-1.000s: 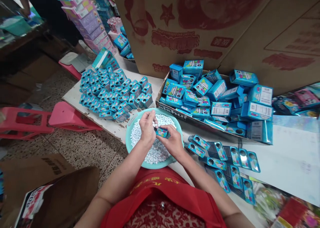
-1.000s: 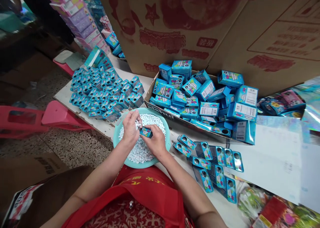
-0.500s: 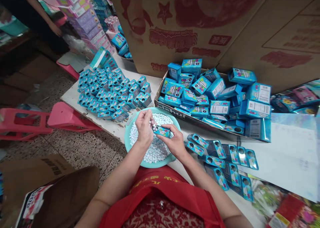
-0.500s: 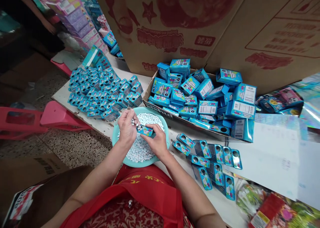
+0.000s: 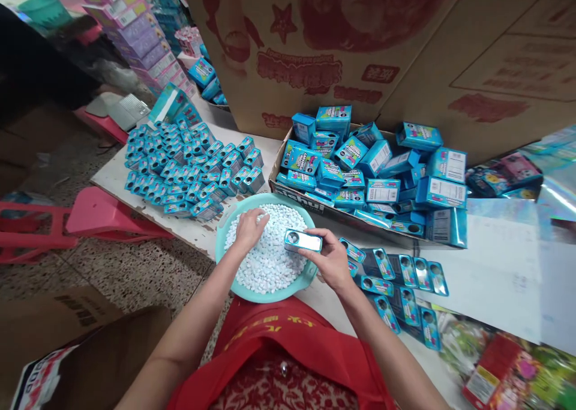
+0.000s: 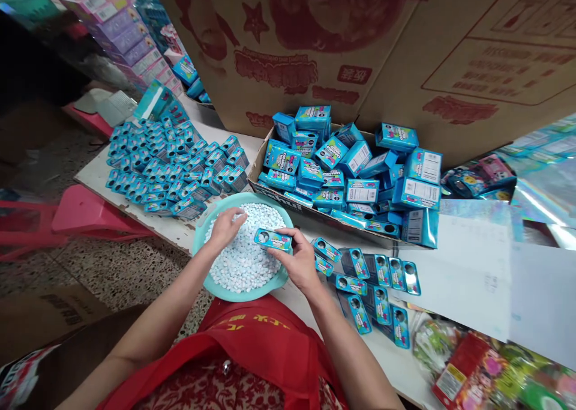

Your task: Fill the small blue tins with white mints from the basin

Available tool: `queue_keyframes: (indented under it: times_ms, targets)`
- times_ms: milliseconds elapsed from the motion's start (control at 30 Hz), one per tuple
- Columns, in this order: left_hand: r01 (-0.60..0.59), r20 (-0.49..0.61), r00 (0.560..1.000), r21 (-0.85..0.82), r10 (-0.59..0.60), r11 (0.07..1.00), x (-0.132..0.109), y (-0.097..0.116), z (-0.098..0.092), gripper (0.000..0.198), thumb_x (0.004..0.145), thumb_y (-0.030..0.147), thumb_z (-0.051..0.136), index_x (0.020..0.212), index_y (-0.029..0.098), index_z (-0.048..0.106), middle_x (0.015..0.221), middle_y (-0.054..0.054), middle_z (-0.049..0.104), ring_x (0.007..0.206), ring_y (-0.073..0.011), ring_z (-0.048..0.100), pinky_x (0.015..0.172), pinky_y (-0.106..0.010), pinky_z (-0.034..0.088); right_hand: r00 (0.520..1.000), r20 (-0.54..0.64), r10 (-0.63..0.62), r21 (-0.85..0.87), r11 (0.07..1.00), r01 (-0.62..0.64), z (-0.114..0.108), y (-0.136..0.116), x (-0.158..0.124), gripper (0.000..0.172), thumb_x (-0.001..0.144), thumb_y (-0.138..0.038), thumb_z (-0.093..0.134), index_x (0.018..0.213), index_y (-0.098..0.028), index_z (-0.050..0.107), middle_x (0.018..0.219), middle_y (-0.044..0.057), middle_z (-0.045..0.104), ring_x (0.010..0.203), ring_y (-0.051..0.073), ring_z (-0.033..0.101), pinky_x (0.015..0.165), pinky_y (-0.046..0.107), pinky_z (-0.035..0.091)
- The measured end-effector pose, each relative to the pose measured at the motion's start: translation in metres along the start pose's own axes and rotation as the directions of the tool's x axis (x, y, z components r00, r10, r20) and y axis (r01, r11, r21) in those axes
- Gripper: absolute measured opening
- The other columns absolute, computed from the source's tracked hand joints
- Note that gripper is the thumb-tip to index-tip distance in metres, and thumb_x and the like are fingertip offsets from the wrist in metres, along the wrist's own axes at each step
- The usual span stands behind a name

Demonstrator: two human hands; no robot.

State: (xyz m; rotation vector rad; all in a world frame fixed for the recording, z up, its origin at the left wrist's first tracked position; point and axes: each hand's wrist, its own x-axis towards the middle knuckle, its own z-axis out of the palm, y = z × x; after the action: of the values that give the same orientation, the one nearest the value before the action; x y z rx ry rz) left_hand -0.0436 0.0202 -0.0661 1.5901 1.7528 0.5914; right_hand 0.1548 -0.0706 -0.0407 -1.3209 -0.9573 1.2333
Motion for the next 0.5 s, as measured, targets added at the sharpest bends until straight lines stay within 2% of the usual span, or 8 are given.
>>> queue_keyframes:
  times_ms: [33, 100, 200, 267, 333, 400, 467, 500]
  targets:
    - [-0.024, 0.074, 0.997, 0.201, 0.009, 0.979, 0.001, -0.009, 0.005, 0.026, 0.081, 0.038, 0.056, 0.096, 0.019, 0.063, 0.108, -0.01, 0.063, 0.105, -0.0259, 0.054, 0.089, -0.038, 0.043, 1.0, -0.021, -0.011, -0.006, 1.0, 0.011, -0.004, -0.001, -0.003, 0.039, 0.06, -0.033, 0.082, 0.093, -0.023, 0.063, 0.097, 0.003, 0.065, 0.09, 0.02, 0.061, 0.08, 0.035, 0.05]
    - [-0.055, 0.154, 0.988, 0.471, -0.02, 0.881, 0.0, -0.021, 0.015, 0.038, 0.084, 0.04, 0.052, 0.115, 0.019, 0.059, 0.129, -0.014, 0.053, 0.117, -0.0323, 0.045, 0.096, -0.047, 0.037, 0.997, -0.061, -0.038, -0.011, 0.999, 0.037, -0.015, -0.004, -0.01, 0.038, 0.06, -0.032, 0.082, 0.091, -0.023, 0.061, 0.095, 0.003, 0.065, 0.091, 0.02, 0.061, 0.08, 0.035, 0.051]
    - [-0.066, 0.166, 0.985, 0.635, -0.053, 0.77, -0.003, -0.023, 0.026, 0.049, 0.087, 0.048, 0.044, 0.124, 0.018, 0.054, 0.135, -0.018, 0.045, 0.12, -0.0375, 0.041, 0.093, -0.053, 0.037, 0.993, -0.093, -0.07, -0.049, 0.997, 0.066, -0.031, -0.006, -0.021, 0.036, 0.062, -0.03, 0.081, 0.09, -0.022, 0.06, 0.096, 0.004, 0.065, 0.092, 0.021, 0.062, 0.08, 0.035, 0.052]
    - [-0.076, 0.186, 0.981, 0.645, -0.06, 0.76, -0.003, -0.02, 0.029, 0.049, 0.087, 0.049, 0.043, 0.123, 0.017, 0.055, 0.129, -0.019, 0.048, 0.118, -0.0377, 0.041, 0.092, -0.053, 0.037, 0.99, -0.113, -0.088, -0.089, 0.993, 0.078, -0.039, -0.008, -0.027, 0.035, 0.063, -0.03, 0.08, 0.091, -0.022, 0.06, 0.097, 0.004, 0.065, 0.092, 0.021, 0.062, 0.078, 0.035, 0.052]
    - [-0.066, 0.191, 0.98, 0.594, -0.061, 0.802, -0.005, -0.015, 0.03, 0.043, 0.086, 0.045, 0.048, 0.118, 0.017, 0.059, 0.125, -0.018, 0.052, 0.119, -0.0369, 0.042, 0.095, -0.053, 0.034, 0.984, -0.125, -0.124, -0.143, 0.984, 0.106, -0.042, -0.014, -0.031, 0.034, 0.064, -0.029, 0.08, 0.091, -0.022, 0.06, 0.096, 0.005, 0.065, 0.092, 0.021, 0.062, 0.077, 0.035, 0.053]
    - [-0.029, 0.15, 0.988, 0.428, -0.039, 0.903, -0.008, -0.009, 0.029, 0.035, 0.083, 0.041, 0.054, 0.109, 0.019, 0.063, 0.123, -0.015, 0.055, 0.121, -0.0349, 0.041, 0.1, -0.052, 0.03, 0.976, -0.126, -0.176, -0.208, 0.967, 0.148, -0.039, -0.024, -0.033, 0.031, 0.067, -0.028, 0.078, 0.091, -0.022, 0.06, 0.096, 0.005, 0.065, 0.091, 0.021, 0.063, 0.078, 0.035, 0.053]
    - [0.038, 0.089, 0.995, 0.046, -0.042, 0.998, -0.013, 0.001, 0.029, 0.03, 0.081, 0.043, 0.057, 0.099, 0.02, 0.065, 0.118, -0.012, 0.06, 0.119, -0.0308, 0.045, 0.102, -0.046, 0.032, 0.959, -0.127, -0.252, -0.289, 0.934, 0.207, -0.03, -0.036, -0.029, 0.029, 0.07, -0.028, 0.076, 0.093, -0.023, 0.059, 0.097, 0.005, 0.066, 0.092, 0.021, 0.063, 0.079, 0.035, 0.052]
    - [0.094, 0.088, 0.993, -0.221, -0.076, 0.971, -0.015, 0.007, 0.029, 0.033, 0.082, 0.047, 0.055, 0.096, 0.02, 0.066, 0.113, -0.011, 0.062, 0.115, -0.0286, 0.05, 0.1, -0.043, 0.036, 0.95, -0.107, -0.294, -0.343, 0.907, 0.243, -0.024, -0.04, -0.024, 0.028, 0.071, -0.027, 0.075, 0.095, -0.023, 0.059, 0.098, 0.005, 0.066, 0.093, 0.021, 0.063, 0.081, 0.036, 0.052]
